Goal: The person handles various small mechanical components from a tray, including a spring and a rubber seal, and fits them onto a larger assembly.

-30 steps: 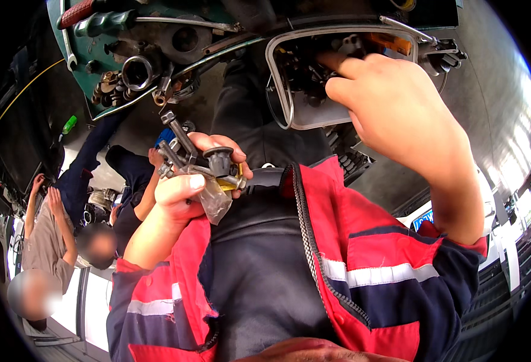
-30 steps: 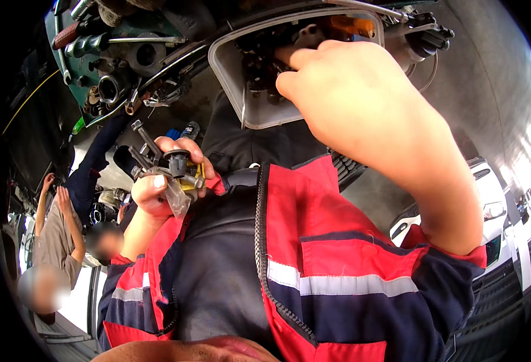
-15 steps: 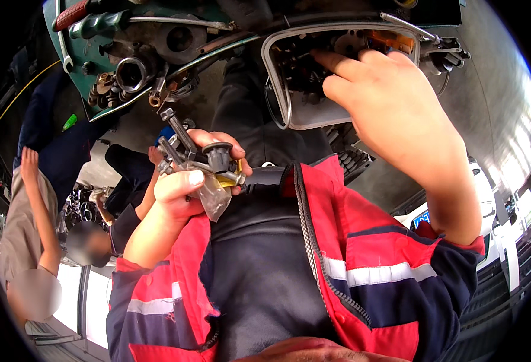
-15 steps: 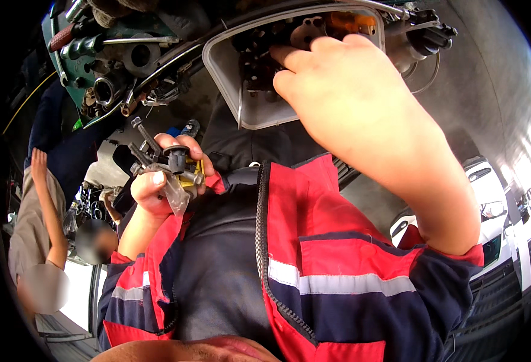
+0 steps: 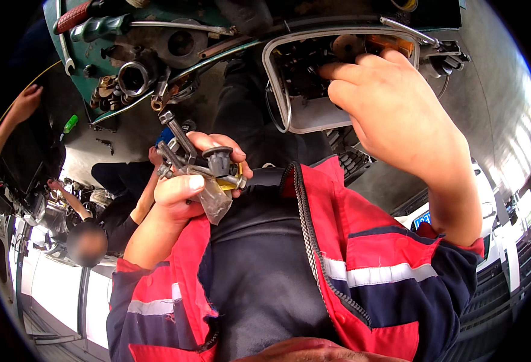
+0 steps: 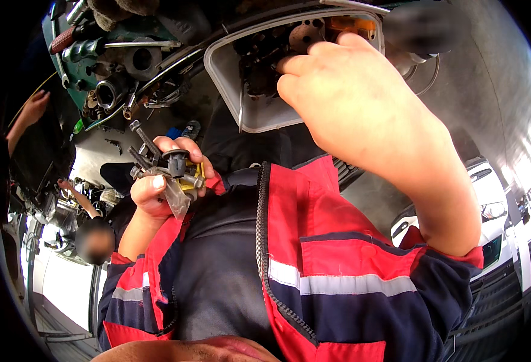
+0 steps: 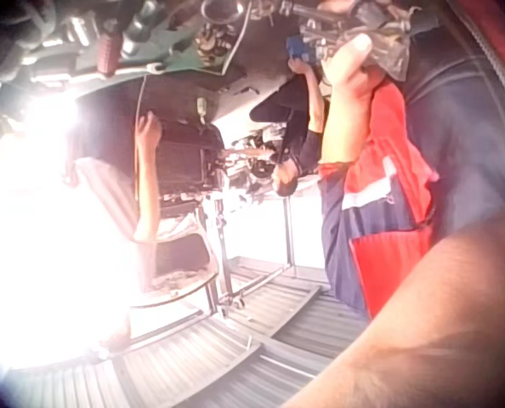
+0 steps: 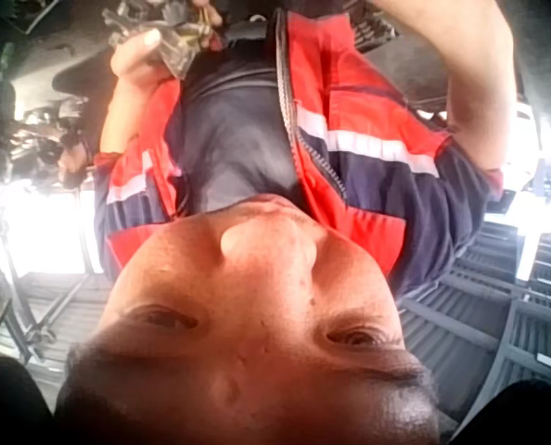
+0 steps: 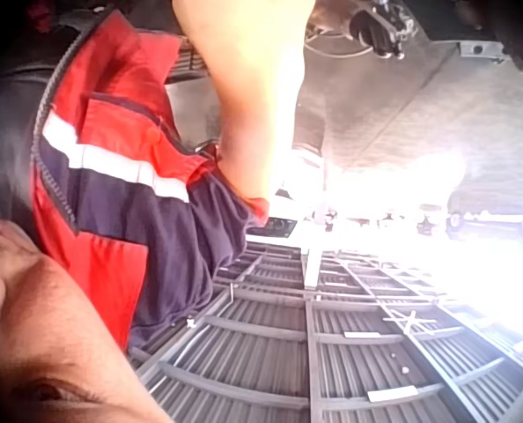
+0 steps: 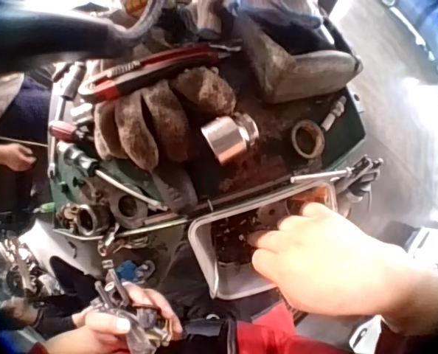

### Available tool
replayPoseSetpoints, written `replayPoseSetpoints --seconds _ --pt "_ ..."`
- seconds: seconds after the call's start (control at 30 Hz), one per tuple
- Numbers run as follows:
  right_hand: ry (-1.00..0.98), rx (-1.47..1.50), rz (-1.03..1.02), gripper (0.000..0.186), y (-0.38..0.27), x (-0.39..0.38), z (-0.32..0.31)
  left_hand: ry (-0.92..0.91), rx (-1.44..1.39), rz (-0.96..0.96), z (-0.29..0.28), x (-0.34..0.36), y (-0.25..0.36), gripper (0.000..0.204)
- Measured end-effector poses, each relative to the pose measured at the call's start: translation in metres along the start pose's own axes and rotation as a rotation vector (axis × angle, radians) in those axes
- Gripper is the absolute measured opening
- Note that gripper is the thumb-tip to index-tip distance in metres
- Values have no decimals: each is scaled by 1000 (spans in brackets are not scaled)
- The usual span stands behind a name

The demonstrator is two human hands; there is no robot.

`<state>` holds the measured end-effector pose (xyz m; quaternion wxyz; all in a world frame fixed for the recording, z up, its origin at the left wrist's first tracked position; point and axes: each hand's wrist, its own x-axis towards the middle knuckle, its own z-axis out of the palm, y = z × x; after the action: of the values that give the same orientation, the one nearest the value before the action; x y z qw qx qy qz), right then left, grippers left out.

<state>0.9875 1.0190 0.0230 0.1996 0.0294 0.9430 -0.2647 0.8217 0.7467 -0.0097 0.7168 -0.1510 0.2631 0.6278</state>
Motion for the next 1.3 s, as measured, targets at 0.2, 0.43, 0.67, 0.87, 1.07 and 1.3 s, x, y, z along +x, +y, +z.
replayPoseSetpoints --seconds 0.2,0.43,0.67,0.87,1.07,1.3 --pt "-25 66 44 18 0 0 2 71 131 43 7 -2 -2 44" --pt "245 145 -69 27 0 0 10 56 131 33 11 1 -3 44" --pt "20 -208 5 30 -2 14 8 50 129 11 17 3 -10 45" --pt "242 -204 25 25 -5 5 7 56 111 22 12 0 -10 46" --pt "287 -106 28 20 -8 6 4 24 134 15 8 2 -4 46" --pt "192 75 -31 19 -7 8 11 32 106 19 10 0 -6 46"
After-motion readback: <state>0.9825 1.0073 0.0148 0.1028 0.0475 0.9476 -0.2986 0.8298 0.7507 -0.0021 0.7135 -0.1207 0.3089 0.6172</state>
